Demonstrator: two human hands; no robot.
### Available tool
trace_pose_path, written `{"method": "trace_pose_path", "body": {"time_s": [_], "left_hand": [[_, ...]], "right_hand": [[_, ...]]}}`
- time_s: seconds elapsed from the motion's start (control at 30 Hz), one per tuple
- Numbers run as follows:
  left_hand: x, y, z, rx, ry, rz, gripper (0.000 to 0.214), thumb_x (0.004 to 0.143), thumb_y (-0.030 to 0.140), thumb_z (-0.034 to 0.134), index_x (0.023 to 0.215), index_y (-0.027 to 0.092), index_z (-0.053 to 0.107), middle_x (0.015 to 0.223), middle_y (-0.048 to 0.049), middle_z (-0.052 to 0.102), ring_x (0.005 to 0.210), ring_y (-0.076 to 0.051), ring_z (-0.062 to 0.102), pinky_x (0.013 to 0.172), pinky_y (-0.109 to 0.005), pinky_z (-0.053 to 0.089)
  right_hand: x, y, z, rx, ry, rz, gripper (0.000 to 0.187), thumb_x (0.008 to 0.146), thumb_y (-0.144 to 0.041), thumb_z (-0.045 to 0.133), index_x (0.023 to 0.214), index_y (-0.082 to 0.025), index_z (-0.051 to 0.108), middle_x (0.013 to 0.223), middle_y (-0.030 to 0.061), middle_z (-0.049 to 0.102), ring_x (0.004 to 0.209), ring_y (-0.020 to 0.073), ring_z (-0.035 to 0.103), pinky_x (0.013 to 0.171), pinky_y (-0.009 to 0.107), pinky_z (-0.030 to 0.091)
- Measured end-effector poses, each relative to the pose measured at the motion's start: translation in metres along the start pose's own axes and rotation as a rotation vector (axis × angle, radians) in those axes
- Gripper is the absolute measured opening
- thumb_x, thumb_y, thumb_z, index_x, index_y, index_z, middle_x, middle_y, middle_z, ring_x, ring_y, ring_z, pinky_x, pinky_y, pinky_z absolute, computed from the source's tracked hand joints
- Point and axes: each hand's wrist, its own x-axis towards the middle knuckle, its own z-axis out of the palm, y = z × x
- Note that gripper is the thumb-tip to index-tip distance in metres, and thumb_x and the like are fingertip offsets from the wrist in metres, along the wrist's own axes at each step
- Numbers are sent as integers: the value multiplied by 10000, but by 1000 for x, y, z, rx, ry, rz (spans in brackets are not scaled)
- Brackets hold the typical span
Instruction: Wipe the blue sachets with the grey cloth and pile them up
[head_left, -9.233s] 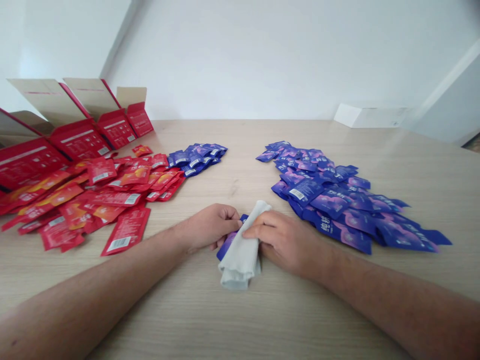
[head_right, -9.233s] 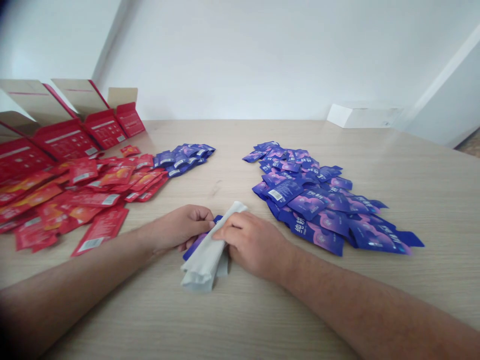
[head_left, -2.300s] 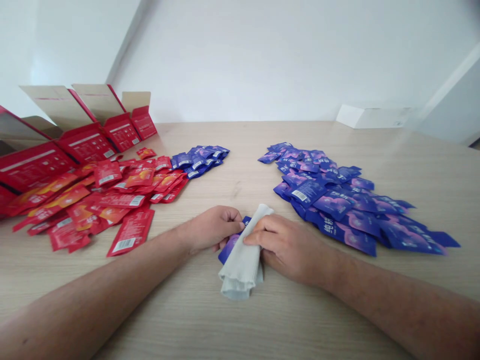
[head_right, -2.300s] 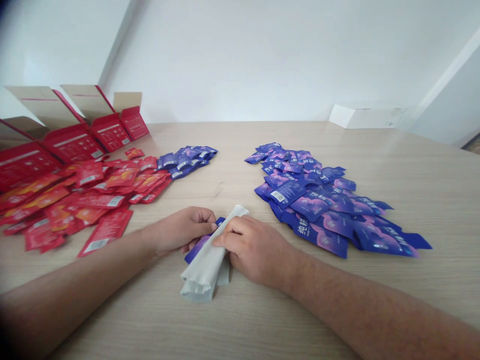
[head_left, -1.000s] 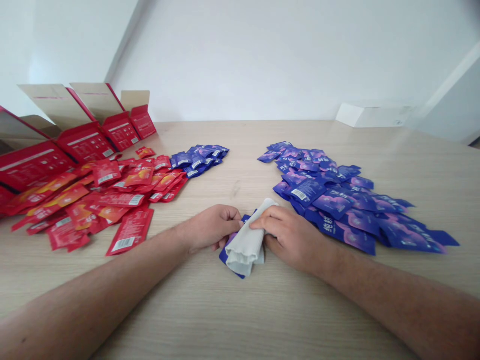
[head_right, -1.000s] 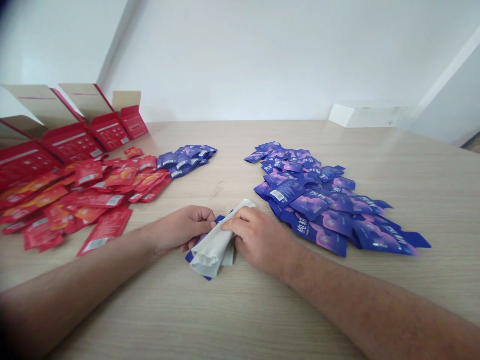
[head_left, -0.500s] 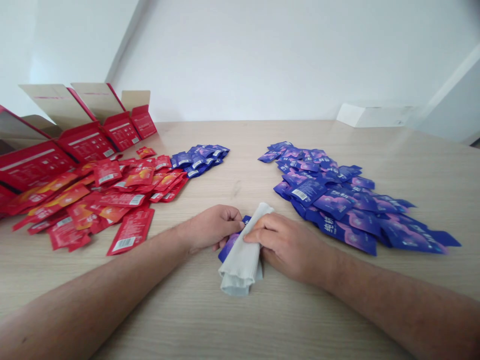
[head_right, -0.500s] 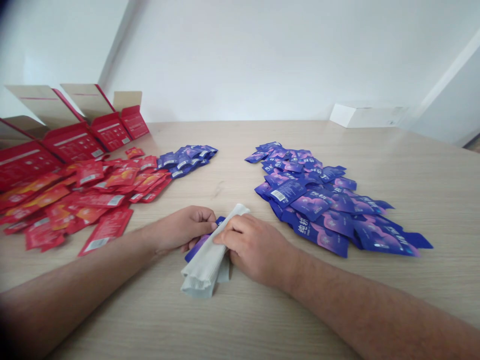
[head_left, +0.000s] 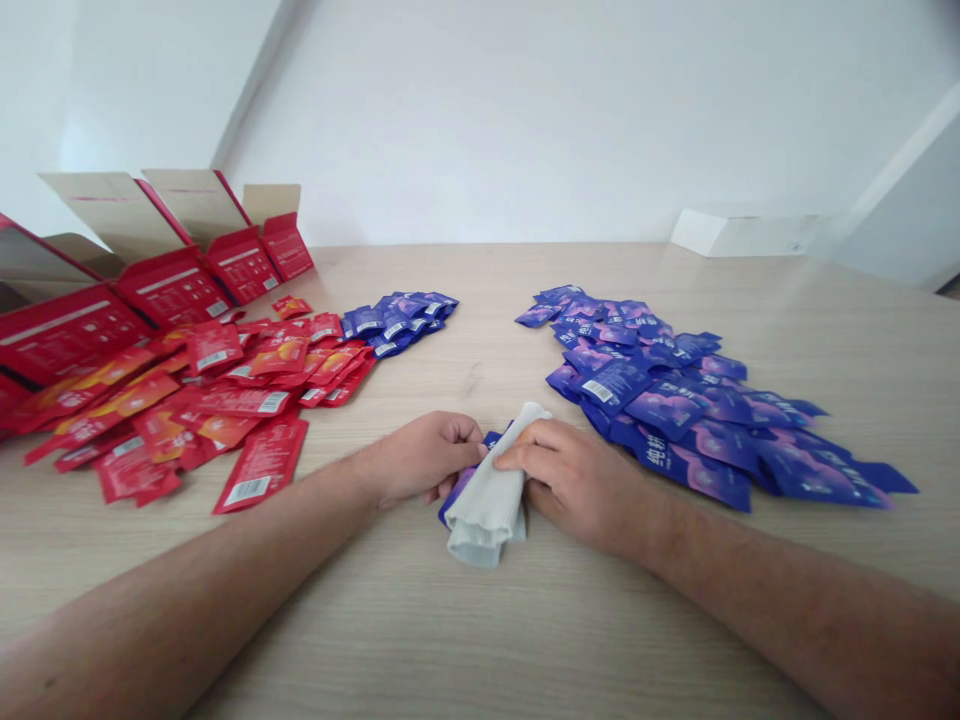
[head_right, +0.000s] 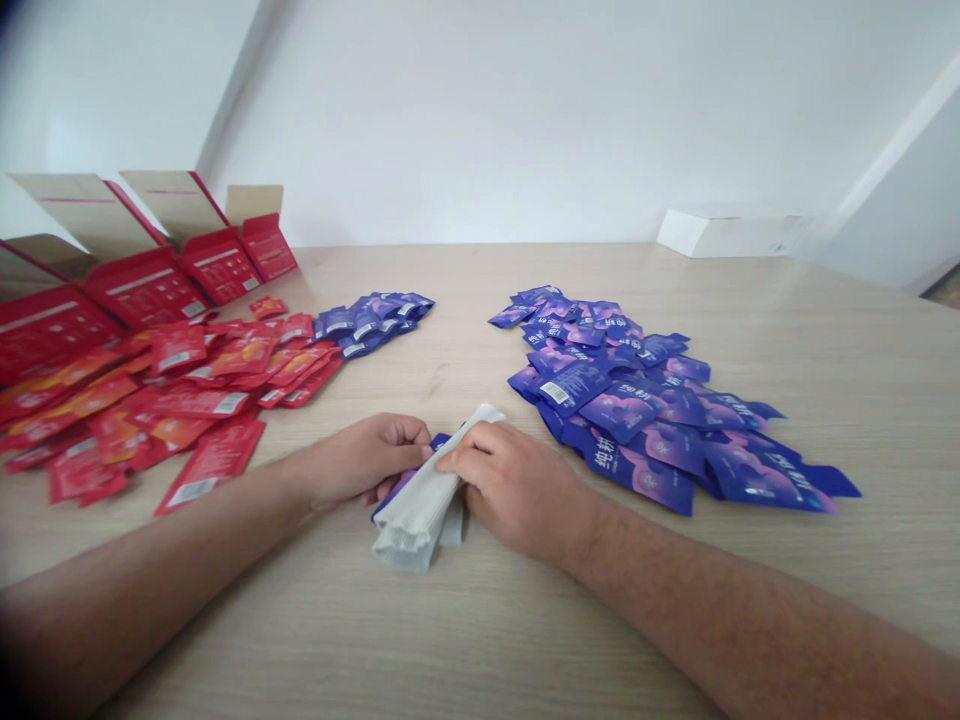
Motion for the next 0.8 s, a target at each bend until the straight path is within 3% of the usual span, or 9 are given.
{"method": "trace_pose_path", "body": {"time_s": [0.1,0.27,0.43,0.6,0.8], "left_hand": [[-1,2,-1,2,-4,-7,288,858,463,582,819,178,583,505,55,533,371,-70,461,325,-143,318],[-2,4,-2,-11,-8,3,280,854,451,594,830,172,575,518,62,527,372,-62,464,328,-136,330],[-1,2,-2,-12,-11,-4,285,861,460,583,822,177,575,504,59,530,368,-65,460,325,-135,318],[-1,3,-1,-24,-13,5,272,858,449,590,829,178,580,515,64,525,373,-63,459,329,-139,323],[-1,1,-1,-13,-9,-10,270,865,446,578,827,178,586,505,56,537,372,-66,458,330,-139,323]], "right_hand": [[1,2,-1,-9,28,29,351,871,-42,574,1167,-199,678,1099,76,655,1036,220,604,955,398,500],[2,-3,-3,17,-32,-49,359,872,-41,577,1169,-212,687,1082,70,666,1006,207,613,924,366,514],[1,1,-2,0,39,15,371,864,-38,582,1178,-210,678,1083,75,661,1023,216,615,941,398,513],[2,-2,-3,17,-37,-45,358,863,-38,590,1164,-207,685,1082,68,668,1006,208,615,924,367,516],[1,2,-1,-9,34,39,352,864,-35,581,1163,-194,675,1105,77,656,1047,220,604,965,402,500]]}}
